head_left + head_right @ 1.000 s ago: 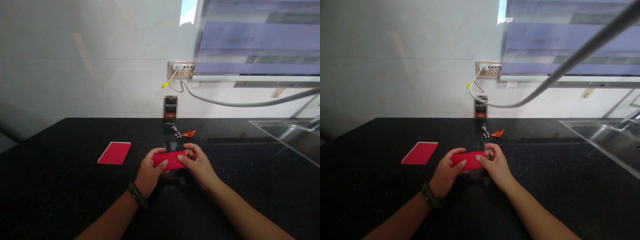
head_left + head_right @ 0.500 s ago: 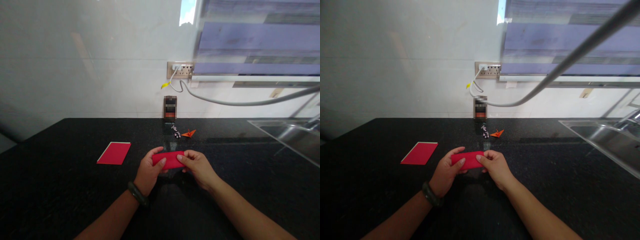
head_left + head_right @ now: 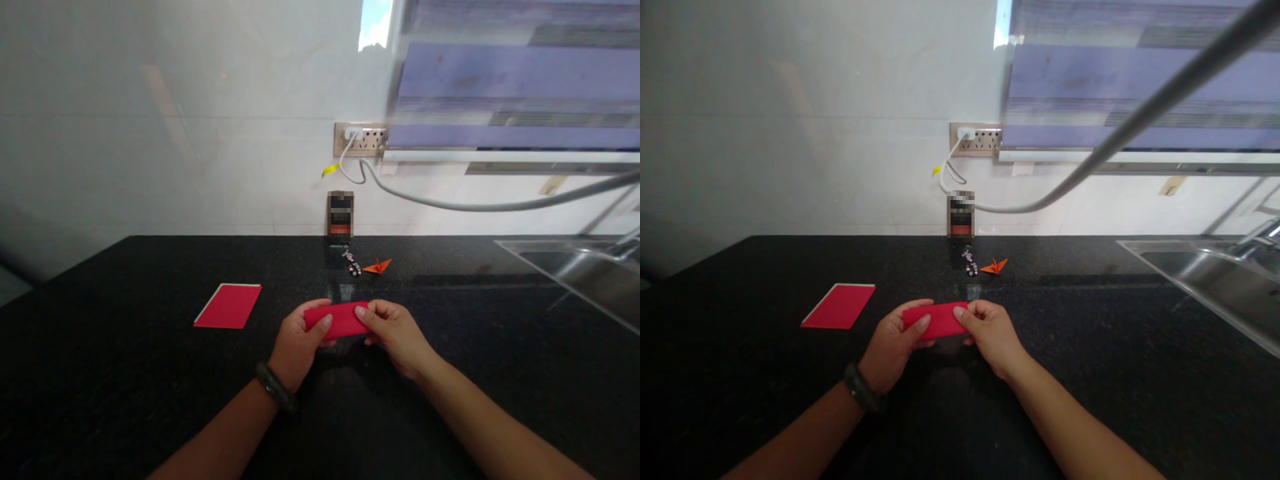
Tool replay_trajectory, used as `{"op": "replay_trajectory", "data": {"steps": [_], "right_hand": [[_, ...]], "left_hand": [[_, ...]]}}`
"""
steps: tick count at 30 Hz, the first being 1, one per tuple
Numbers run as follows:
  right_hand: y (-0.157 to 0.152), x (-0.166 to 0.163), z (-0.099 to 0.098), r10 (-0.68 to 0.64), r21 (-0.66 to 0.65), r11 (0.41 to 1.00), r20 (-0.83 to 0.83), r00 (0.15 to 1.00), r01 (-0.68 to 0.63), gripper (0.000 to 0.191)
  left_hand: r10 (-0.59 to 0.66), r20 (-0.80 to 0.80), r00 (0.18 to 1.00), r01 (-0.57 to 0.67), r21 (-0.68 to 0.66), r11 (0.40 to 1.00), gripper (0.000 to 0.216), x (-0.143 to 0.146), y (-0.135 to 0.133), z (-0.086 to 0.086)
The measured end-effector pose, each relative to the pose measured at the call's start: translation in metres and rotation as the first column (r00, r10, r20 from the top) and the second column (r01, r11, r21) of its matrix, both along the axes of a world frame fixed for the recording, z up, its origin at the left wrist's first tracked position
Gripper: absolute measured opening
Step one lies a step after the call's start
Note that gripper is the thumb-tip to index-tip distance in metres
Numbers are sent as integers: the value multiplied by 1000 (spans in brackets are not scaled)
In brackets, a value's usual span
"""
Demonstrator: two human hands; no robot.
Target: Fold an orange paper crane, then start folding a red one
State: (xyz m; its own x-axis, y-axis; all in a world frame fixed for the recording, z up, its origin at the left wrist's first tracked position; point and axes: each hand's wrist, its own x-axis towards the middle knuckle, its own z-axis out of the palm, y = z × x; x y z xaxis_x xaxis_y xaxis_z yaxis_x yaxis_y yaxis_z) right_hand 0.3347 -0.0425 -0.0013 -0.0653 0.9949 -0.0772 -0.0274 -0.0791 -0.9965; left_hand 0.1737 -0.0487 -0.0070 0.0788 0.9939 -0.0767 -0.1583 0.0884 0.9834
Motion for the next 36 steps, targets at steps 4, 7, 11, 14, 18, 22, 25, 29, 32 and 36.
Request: {"op": "replay_trajectory", "data": {"steps": [4, 7, 11, 14, 18, 22, 25, 29, 32, 36], "right_hand": [[0, 0, 0, -1, 4, 1000, 6, 1000, 1, 35], [1, 0, 0, -3, 13, 1000, 13, 1000, 3, 35], [2, 1, 4, -11, 14, 1000, 45, 999, 10, 34], [3, 3, 5, 23, 30, 999, 93, 995, -26, 34], [2, 6, 1, 118, 37, 991, 185, 976, -127, 31], [0, 6, -1, 192, 28, 978, 260, 946, -206, 28], [-1, 6, -1, 207, 14, 976, 260, 943, -218, 27], [0, 6, -3, 206, 12, 977, 216, 954, -214, 26], [1, 6, -4, 191, 13, 980, 206, 960, -198, 27], [-1, 3, -3, 157, 0, 987, 150, 976, -159, 27]], "left_hand": [[9, -2, 1000, -10, -13, 1000, 38, 1, -1, 2], [10, -35, 999, -11, -20, 1000, 30, 1, -2, 4], [-25, -136, 990, 25, -7, 1000, 23, -2, 0, 3], [-57, -220, 974, 60, 10, 998, 22, -6, 2, 1], [-131, -329, 935, 163, 72, 984, 21, -10, 5, 1], [-163, -490, 856, 264, 145, 954, 23, -13, 5, 2], [-170, -566, 806, 308, 156, 939, 25, -14, 5, 3], [-179, -610, 772, 336, 153, 929, 25, -13, 3, 2], [-209, -605, 769, 355, 131, 925, 23, -12, 2, 1], [-242, -507, 828, 337, 104, 936, 21, -10, 1, 0]]}}
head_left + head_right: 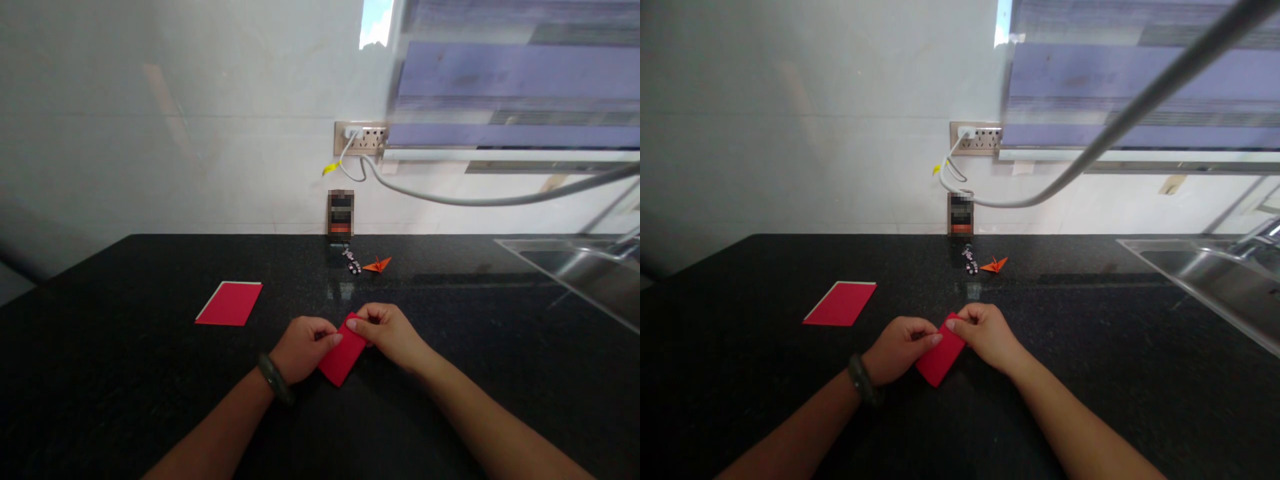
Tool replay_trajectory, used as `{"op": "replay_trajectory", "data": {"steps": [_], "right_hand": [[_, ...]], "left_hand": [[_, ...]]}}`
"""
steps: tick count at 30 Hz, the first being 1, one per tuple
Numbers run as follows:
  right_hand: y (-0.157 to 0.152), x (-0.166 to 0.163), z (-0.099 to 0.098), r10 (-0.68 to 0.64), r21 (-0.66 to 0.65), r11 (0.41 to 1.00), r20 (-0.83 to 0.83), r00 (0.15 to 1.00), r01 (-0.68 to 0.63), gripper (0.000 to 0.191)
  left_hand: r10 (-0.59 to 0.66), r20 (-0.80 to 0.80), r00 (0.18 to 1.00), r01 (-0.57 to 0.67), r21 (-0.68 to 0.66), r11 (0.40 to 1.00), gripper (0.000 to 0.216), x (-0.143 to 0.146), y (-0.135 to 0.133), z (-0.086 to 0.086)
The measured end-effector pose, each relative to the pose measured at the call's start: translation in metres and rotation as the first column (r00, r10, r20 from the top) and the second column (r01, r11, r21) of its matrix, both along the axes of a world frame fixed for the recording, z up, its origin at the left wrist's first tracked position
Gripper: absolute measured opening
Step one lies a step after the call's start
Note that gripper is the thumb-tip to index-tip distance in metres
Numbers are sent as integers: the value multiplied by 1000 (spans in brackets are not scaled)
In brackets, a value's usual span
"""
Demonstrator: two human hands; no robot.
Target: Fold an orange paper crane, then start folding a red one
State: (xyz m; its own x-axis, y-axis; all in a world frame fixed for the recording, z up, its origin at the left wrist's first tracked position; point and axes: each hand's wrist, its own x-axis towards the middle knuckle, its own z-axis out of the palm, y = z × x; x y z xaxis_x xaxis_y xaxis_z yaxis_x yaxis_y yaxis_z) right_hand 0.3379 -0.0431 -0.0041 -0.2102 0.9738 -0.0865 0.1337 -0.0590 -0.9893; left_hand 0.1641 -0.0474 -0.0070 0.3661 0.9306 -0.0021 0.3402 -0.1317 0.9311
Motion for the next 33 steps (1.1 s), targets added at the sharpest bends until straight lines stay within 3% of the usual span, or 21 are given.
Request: {"op": "replay_trajectory", "data": {"steps": [3, 7, 15, 25, 27, 31, 33], "right_hand": [[-2, -5, 0, -37, -62, 998, -119, 992, 30, 30], [-5, -13, -3, 7, -140, 990, -196, 981, -35, 32], [-6, -16, -2, -92, -193, 980, -204, 975, 52, 24], [1, -3, 4, -277, -95, 960, -164, 947, 264, 19], [0, -3, 5, -258, -105, 964, -166, 952, 243, 20], [-6, -8, 3, -79, -138, 989, -198, 977, 52, 26], [-7, -11, 0, -53, -168, 986, -219, 974, 16, 25]], "left_hand": [[120, 155, 981, -112, -59, 992, 18, 4, 0, 0], [239, 294, 926, -206, -140, 969, 17, 8, -1, 2], [329, 286, 900, -305, -125, 944, 21, 10, -2, -1], [423, 350, 836, -390, -164, 906, 24, 3, 6, -6], [415, 366, 833, -374, -180, 910, 24, 3, 6, -5], [351, 347, 869, -311, -168, 935, 23, 7, 2, -4], [317, 323, 891, -287, -140, 948, 22, 9, 0, -4]]}}
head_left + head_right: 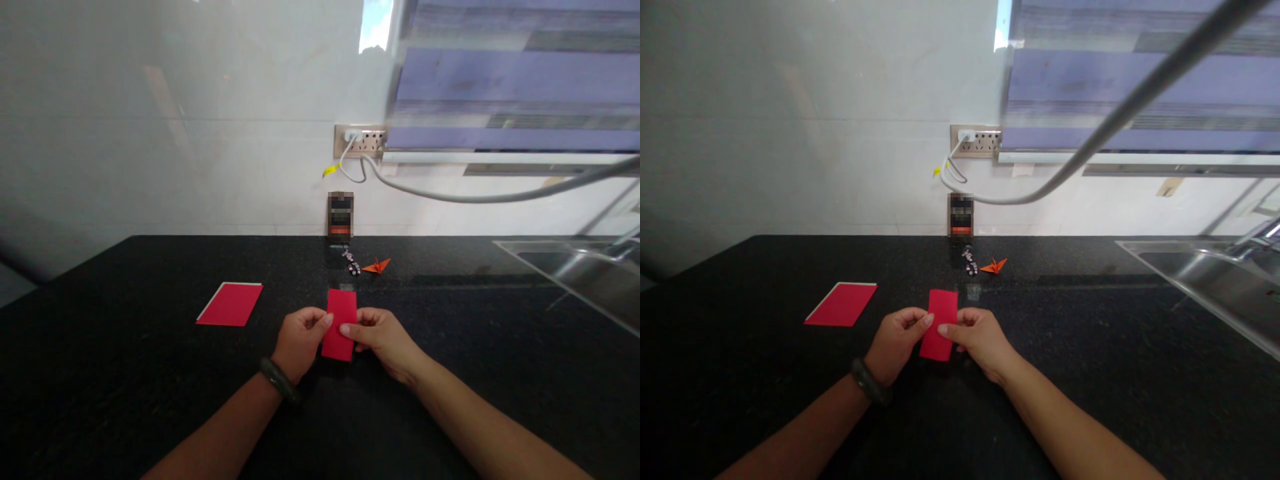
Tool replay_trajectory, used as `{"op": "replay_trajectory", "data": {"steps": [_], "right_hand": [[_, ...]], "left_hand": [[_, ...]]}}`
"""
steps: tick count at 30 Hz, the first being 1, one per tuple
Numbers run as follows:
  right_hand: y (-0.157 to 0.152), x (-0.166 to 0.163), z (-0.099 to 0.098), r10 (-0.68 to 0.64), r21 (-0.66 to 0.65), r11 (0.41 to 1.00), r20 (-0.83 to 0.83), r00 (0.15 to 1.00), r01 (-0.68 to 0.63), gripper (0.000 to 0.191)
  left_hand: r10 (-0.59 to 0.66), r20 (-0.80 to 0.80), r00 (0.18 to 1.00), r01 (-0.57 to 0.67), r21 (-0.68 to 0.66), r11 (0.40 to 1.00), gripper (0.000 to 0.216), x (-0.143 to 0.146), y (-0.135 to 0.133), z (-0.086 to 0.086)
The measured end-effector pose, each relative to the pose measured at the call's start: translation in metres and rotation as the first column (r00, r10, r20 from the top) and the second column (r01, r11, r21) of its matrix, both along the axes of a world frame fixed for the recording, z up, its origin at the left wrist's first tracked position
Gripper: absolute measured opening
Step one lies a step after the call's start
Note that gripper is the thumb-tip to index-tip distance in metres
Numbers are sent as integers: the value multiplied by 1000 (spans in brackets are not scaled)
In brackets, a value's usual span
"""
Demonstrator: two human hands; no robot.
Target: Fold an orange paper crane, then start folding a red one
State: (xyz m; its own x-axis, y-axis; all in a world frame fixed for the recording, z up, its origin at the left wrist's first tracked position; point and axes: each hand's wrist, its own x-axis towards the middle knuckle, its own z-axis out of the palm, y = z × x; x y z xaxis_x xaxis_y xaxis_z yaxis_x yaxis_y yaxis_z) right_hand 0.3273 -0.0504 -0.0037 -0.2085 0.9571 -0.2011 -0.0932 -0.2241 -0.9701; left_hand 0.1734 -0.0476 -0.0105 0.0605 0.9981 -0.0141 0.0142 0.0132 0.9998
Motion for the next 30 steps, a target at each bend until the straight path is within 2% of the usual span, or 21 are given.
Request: {"op": "replay_trajectory", "data": {"steps": [12, 16, 19, 21, 24, 27, 30], "right_hand": [[4, -3, -1, -136, 7, 990, -119, 983, 138, 22], [10, 4, 1, -289, -9, 956, -169, 942, 292, 23], [13, 9, 4, -380, -18, 923, -175, 908, 383, 23], [11, 8, 5, -336, -25, 941, -159, 928, 336, 24], [6, 3, 3, -173, -38, 985, -104, 979, 170, 26], [3, 0, 1, -124, -36, 992, -58, 991, 122, 25], [2, 2, 2, -61, -40, 997, -32, 998, 59, 22]], "left_hand": [[-72, -154, 985, 75, 17, 997, 21, -2, 1, -3], [-60, -168, 984, 61, 3, 998, 19, 0, 0, 0], [-32, -112, 993, 26, -51, 998, 19, 2, 0, 1], [-18, -23, 1000, 16, -91, 996, 20, 2, -1, 0], [-12, 107, 994, 27, -135, 990, 21, 3, -1, 0], [-13, 199, 980, 48, -174, 983, 20, 4, -2, 1], [-75, 324, 943, 148, -208, 967, 19, 4, -3, 4]]}}
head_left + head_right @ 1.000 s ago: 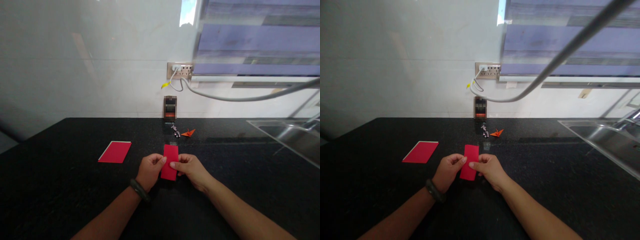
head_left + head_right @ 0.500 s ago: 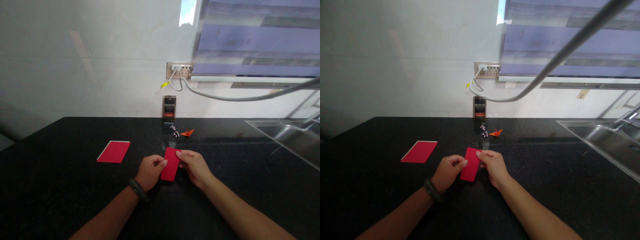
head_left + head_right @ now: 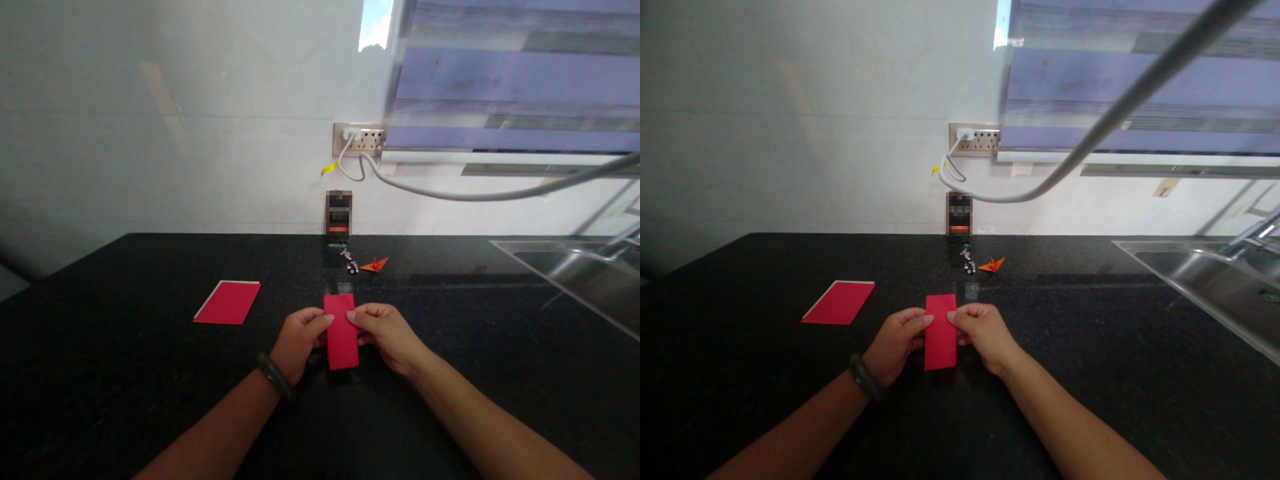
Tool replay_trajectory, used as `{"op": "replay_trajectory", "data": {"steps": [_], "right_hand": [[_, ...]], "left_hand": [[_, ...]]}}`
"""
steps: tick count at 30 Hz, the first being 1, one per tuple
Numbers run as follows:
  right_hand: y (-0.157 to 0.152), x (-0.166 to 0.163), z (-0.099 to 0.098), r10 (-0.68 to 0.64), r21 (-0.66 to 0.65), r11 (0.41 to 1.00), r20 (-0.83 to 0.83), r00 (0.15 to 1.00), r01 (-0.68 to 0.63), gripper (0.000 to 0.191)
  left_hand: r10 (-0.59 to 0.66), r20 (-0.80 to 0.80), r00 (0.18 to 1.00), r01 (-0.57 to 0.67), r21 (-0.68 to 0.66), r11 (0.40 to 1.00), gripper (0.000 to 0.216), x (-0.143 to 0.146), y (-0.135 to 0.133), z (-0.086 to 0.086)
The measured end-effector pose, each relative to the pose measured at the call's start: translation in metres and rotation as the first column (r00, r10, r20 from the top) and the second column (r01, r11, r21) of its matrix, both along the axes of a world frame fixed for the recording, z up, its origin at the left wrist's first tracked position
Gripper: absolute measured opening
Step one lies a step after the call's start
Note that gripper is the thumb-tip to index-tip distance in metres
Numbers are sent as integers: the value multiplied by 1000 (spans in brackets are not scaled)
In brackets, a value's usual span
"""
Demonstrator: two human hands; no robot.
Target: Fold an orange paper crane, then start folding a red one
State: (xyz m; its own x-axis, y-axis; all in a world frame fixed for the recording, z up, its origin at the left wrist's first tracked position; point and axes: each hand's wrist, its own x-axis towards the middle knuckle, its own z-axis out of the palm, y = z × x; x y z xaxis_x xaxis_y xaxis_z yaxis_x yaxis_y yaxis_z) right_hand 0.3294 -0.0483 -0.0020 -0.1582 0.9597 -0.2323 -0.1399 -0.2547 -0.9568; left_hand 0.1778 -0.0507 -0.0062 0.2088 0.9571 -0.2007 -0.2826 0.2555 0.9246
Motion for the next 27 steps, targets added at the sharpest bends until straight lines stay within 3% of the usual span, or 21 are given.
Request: {"op": "replay_trajectory", "data": {"steps": [2, 8, 20, 27], "right_hand": [[0, 1, 1, 70, -17, 997, 28, 997, -69, 21], [-3, -2, -2, 122, -22, 992, 71, 990, -120, 22], [-6, -10, -4, 83, 6, 996, 313, 946, -89, 12], [0, 1, -6, 150, 92, 975, 387, 910, -200, 16]], "left_hand": [[-50, 65, 997, 52, -23, 998, 20, -1, 0, 0], [15, 23, 1000, -14, -52, 999, 21, -2, 2, -4], [343, 97, 934, -344, -7, 939, 24, -14, 11, 6], [387, 109, 916, -383, -59, 922, 15, -16, 15, 4]]}}
